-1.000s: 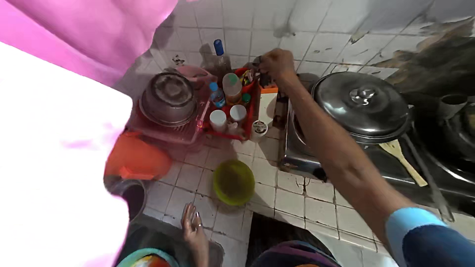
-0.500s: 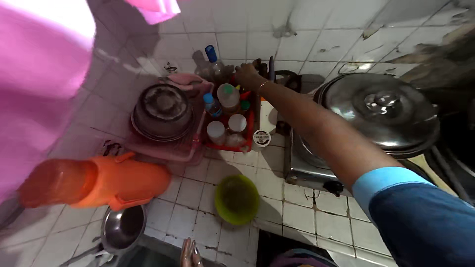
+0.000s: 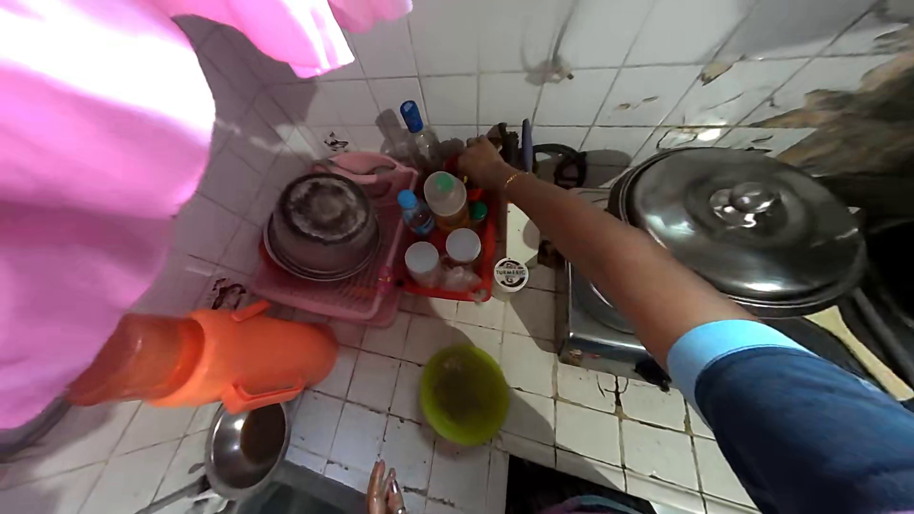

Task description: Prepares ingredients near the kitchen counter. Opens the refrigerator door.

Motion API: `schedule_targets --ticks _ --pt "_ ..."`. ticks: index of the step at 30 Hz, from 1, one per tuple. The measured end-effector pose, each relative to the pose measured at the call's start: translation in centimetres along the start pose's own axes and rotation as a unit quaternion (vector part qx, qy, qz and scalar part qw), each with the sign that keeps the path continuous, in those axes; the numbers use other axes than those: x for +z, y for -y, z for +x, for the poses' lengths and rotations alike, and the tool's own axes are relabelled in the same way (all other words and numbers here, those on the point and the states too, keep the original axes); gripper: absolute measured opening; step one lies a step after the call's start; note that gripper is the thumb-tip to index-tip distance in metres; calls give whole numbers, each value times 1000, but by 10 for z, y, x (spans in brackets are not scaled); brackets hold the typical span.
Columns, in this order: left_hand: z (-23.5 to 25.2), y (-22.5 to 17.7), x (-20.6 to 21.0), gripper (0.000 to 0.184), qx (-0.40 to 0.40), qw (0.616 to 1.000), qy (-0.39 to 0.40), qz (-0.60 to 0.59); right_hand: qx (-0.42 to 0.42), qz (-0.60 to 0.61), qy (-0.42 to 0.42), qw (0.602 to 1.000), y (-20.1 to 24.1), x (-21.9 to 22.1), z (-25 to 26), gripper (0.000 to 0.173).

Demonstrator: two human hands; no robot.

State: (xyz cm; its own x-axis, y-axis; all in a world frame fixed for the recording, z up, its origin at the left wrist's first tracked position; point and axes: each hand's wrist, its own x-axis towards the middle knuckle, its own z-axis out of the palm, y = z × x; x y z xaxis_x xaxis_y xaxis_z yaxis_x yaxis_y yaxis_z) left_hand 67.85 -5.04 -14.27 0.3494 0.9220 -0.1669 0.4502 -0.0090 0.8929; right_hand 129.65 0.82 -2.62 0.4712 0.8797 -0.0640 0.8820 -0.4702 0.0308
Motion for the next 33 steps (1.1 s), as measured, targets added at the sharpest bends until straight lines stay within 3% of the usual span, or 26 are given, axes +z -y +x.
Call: schedule_targets --ticks 4,7,16,24,28,33 --pt "-2 7 -3 43 -1 1000 0 9 13 -2 -14 1000 -4 1 7 20" --pt "2 10 -5 44 -5 1000 8 3 62 53 -32 996 -11 -19 8 23" --pt "11 1 -2 46 -13 1000 -8 -5 98 183 -76 975 -30 -79 -4 26" --pt "17 -22 20 42 29 999 -11 -33 -2 158 -148 976 -38 -171 -46 24" --pt "24 -40 38 39 83 994 -8 -69 -40 155 -139 977 -21 -214 -82 24" --pt "36 -107 67 50 187 973 63 -116 -54 235 -78 967 26 -253 -144 18"
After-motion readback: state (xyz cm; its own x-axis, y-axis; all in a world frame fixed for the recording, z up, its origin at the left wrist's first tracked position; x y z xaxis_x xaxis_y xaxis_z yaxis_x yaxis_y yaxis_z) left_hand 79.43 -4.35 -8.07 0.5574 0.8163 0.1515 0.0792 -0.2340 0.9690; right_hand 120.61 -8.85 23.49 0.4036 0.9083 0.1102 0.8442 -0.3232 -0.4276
